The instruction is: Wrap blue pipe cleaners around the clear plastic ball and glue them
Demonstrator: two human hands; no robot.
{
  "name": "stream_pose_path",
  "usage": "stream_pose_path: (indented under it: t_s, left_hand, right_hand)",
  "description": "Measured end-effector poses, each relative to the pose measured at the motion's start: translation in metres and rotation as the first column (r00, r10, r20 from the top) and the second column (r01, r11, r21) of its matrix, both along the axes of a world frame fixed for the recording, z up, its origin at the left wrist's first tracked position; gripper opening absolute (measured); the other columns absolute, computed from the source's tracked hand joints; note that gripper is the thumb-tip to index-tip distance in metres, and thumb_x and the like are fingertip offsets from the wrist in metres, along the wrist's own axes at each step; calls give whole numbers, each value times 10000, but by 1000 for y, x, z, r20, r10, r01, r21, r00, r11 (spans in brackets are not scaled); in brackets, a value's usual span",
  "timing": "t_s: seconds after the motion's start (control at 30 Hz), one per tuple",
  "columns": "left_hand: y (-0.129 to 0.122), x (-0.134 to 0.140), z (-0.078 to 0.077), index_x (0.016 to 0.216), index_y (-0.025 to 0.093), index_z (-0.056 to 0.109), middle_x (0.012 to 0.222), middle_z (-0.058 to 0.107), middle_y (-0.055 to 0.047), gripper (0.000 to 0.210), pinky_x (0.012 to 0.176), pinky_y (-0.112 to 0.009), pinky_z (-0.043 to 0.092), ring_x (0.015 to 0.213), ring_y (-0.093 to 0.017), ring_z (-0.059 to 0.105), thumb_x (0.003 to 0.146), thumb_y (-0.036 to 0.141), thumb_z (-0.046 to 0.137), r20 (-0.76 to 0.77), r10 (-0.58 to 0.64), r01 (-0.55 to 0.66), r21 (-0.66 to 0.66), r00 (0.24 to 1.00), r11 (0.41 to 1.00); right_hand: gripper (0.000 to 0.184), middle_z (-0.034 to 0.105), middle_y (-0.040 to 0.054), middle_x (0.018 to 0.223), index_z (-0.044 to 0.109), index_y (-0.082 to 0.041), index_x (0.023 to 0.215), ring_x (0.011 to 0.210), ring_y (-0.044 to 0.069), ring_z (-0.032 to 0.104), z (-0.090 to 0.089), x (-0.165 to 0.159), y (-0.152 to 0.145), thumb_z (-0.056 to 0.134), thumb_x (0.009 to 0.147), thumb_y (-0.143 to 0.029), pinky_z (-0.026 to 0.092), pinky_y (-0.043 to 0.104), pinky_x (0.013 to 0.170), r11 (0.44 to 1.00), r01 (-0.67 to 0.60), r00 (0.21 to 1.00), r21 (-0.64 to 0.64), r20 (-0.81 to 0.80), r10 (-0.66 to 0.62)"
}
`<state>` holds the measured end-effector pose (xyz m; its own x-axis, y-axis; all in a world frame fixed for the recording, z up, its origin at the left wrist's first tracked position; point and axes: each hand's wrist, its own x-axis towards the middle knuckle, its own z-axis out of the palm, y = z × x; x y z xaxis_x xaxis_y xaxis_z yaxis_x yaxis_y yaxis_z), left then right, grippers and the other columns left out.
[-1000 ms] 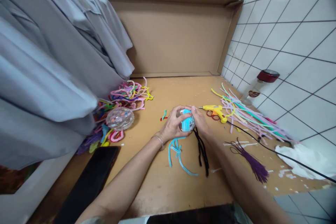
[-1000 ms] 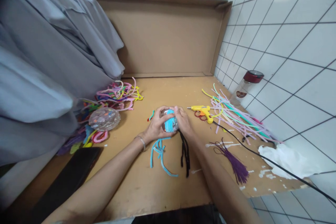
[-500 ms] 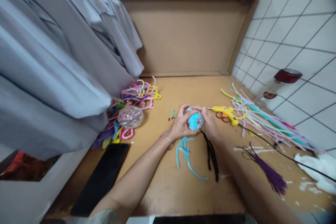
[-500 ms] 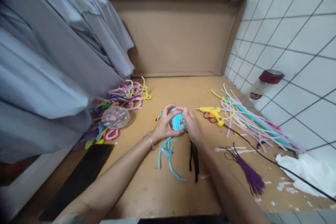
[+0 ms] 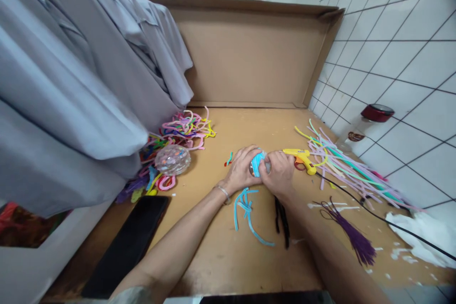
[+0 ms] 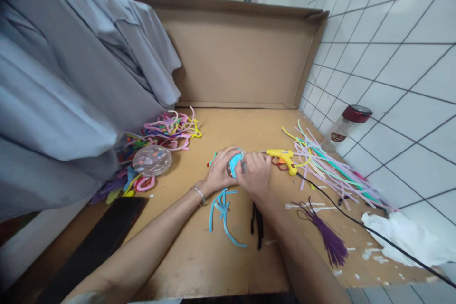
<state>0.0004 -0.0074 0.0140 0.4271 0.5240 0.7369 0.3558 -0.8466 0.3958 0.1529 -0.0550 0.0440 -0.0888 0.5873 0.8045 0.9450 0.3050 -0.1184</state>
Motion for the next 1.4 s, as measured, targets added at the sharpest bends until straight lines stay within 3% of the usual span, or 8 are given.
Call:
stream_pose_path:
  t_s: [0.2,0.43,0.73,1.0,1.3,1.4]
  left_hand:
    - [-2,1,3,1339,174,520,1363,588,-180,675,1090,-484,450,1265,-328,573,731,352,753,-44,-7,10,60,999,998]
    - [-3,3,5,1317,206,546,1350,606,-155,666,1073,-483,462,1241,-324,586,717,388,770,-76,20,-19,18,997,1000]
    - [-5,1,9,1293,212,561,1330,618,-142,628,1081,-475,450,1239,-314,591,713,335,768,-63,-6,5,-11,998,1000]
    - [2,0,1,1284,215,553,1321,612,-135,677,1077,-470,472,1240,-310,590,668,328,811,23,8,-6,-73,1000,997]
    - [3,-2,-1,1321,226,536,1367,587,-135,741,1132,-495,433,1315,-319,547,669,399,843,25,48,-45,-133,999,990]
    - [4,-2,-1,1321,220,533,1367,586,-140,755,1125,-507,437,1306,-323,552,661,411,845,35,45,-40,-130,998,991]
  right_hand:
    - [181,607,20,675,510,-232,728,721,208,509,1,2,2,482,901,-188,300,351,735,1000,3,999,20,33,-4]
    - [214,591,11,658,501,-233,730,715,204,503,-1,3,2,470,927,-157,304,348,727,995,-18,997,100,71,11]
    - [239,595,13,670,497,-239,723,721,205,513,-1,2,0,461,950,-173,310,344,728,997,-25,999,71,37,23]
    - [197,657,40,755,587,-212,832,769,207,567,2,3,1,465,979,-264,333,350,756,996,-84,995,3,-63,84]
    - [182,679,84,861,622,-198,884,866,240,579,-7,37,23,451,917,-251,379,371,819,984,155,914,-90,-365,-178]
    - [246,685,135,1008,640,-166,1021,997,281,582,-8,47,27,437,914,-253,390,422,875,959,258,893,-117,-351,-283]
